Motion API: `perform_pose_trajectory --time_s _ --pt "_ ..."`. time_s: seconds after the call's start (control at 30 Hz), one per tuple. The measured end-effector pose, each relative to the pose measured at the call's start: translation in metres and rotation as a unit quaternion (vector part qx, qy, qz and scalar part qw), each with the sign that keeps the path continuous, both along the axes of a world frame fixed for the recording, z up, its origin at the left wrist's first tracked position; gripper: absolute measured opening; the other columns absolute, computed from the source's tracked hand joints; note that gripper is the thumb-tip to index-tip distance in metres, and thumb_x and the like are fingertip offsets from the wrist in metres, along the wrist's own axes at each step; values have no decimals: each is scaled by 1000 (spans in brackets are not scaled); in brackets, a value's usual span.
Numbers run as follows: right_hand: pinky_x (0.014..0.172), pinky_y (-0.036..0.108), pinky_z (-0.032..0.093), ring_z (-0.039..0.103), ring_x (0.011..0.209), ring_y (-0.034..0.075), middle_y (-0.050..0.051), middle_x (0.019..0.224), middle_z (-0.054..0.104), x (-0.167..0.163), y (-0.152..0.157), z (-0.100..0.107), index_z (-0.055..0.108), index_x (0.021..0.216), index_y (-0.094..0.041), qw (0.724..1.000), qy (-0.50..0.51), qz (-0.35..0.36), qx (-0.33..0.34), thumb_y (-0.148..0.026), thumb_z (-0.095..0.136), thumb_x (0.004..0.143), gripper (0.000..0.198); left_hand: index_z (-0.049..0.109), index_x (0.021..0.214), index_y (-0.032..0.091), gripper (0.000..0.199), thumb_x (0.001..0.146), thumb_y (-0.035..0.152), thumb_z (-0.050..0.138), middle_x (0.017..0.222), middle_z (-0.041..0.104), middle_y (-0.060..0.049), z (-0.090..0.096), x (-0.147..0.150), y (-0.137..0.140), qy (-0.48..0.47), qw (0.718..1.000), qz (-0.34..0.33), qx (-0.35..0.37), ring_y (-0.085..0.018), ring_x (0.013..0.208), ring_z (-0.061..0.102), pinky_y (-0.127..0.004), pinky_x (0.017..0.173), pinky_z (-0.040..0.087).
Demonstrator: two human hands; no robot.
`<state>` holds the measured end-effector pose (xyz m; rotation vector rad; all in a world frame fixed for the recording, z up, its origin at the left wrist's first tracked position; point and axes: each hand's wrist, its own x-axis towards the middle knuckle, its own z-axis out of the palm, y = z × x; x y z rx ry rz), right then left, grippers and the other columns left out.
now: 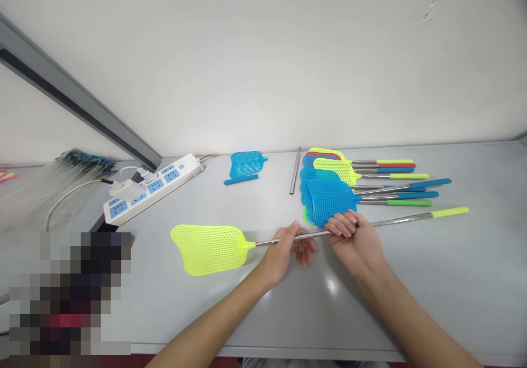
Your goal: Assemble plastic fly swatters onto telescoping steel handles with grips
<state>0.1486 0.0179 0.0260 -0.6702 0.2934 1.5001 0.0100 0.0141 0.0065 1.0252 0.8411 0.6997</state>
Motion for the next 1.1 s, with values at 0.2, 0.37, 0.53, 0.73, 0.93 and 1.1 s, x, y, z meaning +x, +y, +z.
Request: perform_pose_trajectory --time_s 0.2,0.37,0.53,0.73,0.93,1.1 --pt "35 18 26 22 35 5 -8 45 17 0 0 0 21 54 -18 1000 0 2 2 -13 37 76 28 62 63 10 56 84 43 22 48 53 -5 -2 1 0 -1 1000 8 -3 -12 43 46 -24 48 35" --pt "35 18 26 22 35 5 -8 44 16 -1 0 0 20 53 -18 1000 -2 2 7 -14 37 76 29 61 61 10 56 84 43 22 47 52 -5 -2 1 1 -1 1000 9 -5 -12 44 46 -24 48 35" --pt "35 18 26 22 35 4 -9 44 16 0 0 -1 19 53 -18 1000 -21 14 18 -14 39 75 30 62 63 9 56 84 42 23 47 52 -4 -4 1 0 0 1000 10 -4 -11 43 46 -24 47 35" --pt "35 18 26 21 35 5 -8 45 15 0 1 -1 18 53 -18 1000 -1 6 3 -14 38 75 29 63 65 9 56 85 42 22 48 53 -4 -6 1 1 3 1000 7 4 -11 43 46 -24 48 35" --pt "35 18 26 21 36 5 -8 45 16 0 1 0 18 54 -18 1000 5 5 0 -13 39 74 29 61 64 9 54 85 41 22 48 53 -4 -6 1 1 3 1000 7 4 -11 43 46 -23 48 35" --pt "35 18 26 20 36 5 -8 45 15 1 0 -1 19 54 -18 1000 12 5 -1 -12 40 73 29 59 62 10 52 85 41 23 47 53 -3 -5 0 1 7 1000 11 -2 -11 43 47 -23 48 36"
